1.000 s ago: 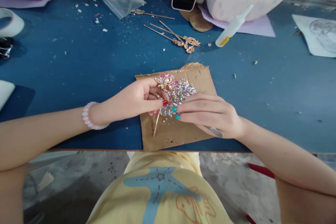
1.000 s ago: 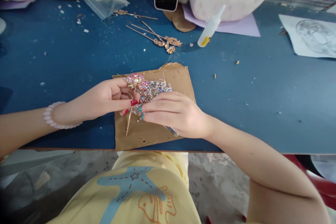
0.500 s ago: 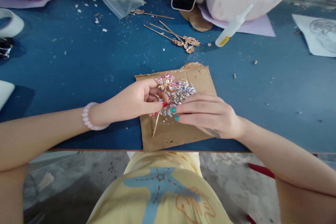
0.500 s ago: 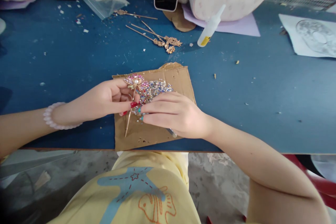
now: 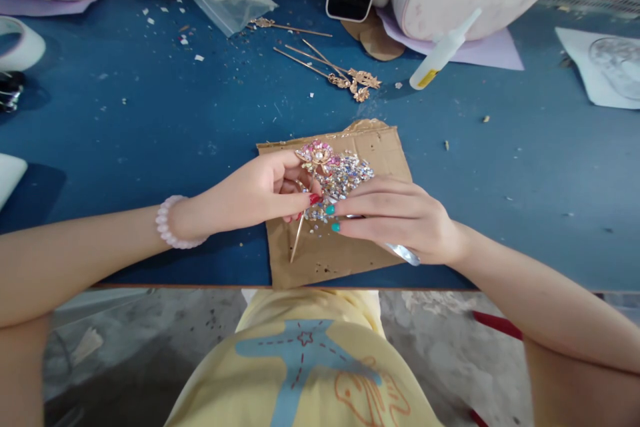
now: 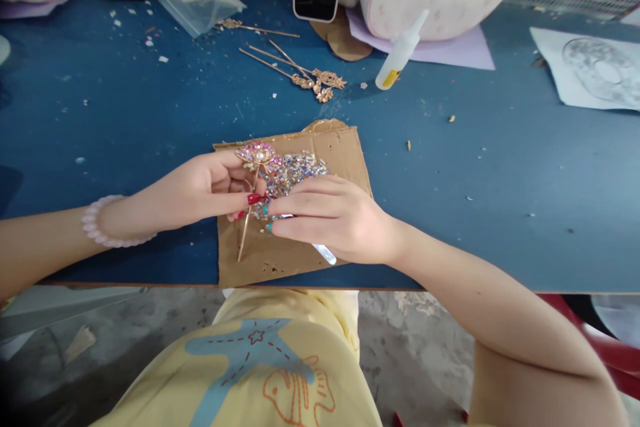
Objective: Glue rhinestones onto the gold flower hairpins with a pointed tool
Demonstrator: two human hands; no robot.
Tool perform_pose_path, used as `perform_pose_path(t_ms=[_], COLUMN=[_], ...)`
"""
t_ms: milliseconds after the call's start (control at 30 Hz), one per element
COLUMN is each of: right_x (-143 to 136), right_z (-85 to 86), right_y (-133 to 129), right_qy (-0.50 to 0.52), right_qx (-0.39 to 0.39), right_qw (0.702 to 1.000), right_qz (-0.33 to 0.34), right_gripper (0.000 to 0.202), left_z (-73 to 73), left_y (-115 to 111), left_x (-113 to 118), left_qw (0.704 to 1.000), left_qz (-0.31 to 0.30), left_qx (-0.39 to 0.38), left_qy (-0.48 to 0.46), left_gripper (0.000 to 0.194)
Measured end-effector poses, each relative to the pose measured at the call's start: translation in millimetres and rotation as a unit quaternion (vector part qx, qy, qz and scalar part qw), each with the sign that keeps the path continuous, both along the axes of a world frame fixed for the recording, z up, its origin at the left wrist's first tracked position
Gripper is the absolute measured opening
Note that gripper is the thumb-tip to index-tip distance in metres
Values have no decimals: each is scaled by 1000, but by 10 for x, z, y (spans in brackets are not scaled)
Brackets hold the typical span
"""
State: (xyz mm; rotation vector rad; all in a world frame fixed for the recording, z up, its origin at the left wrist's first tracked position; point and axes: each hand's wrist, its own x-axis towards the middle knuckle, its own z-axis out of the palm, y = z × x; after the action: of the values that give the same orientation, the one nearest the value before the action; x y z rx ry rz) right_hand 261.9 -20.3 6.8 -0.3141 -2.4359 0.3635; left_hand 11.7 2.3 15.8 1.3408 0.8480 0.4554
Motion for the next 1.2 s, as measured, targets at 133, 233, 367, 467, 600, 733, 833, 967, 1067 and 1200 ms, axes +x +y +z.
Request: perform_pose_path(t_ms=[133,233,367,467,600,733,833,967,1067,1200], right_x=[-6,-6,0,3,4,5,5,3,3,8], right_z=[-5,-10,-11,-10,-17,-21,-18,-7,-2,-2], right_y=[0,-3,-6,-5,0,0,-4,-3,-2,-3], right_qy=[-2,-4,2,2,5,7,4,3,1,8], right_qx=[3,2,2,1,-2,1,3,4,2,9], right_qw=[1000,1000,1000,1000,1000,1000,1000,1000,1000,1000], right_qz=[0,0,2,1,1,0,-4,-1,-1,-1], right_gripper=[25,25,24,23,23,22,23,22,23,23], left_z=[-6,-16,-30,-32,-19,-3,-4,-15,-12,-4], left_y=[2,5,15,22,19,15,17,20,21,25], left_x=[2,1,-7,-11,-8,0,2,-5,-6,6], left_qw=[1000,1000,1000,1000,1000,1000,1000,1000,1000,1000], left_qz=[-1,-1,7,12,5,-1,-10,-13,-4,5], left_qx=[5,5,10,13,7,10,10,4,5,6], left_qy=[-1,1,8,11,11,18,15,7,7,3], left_gripper=[22,23,24,27,32,32,34,34,32,33])
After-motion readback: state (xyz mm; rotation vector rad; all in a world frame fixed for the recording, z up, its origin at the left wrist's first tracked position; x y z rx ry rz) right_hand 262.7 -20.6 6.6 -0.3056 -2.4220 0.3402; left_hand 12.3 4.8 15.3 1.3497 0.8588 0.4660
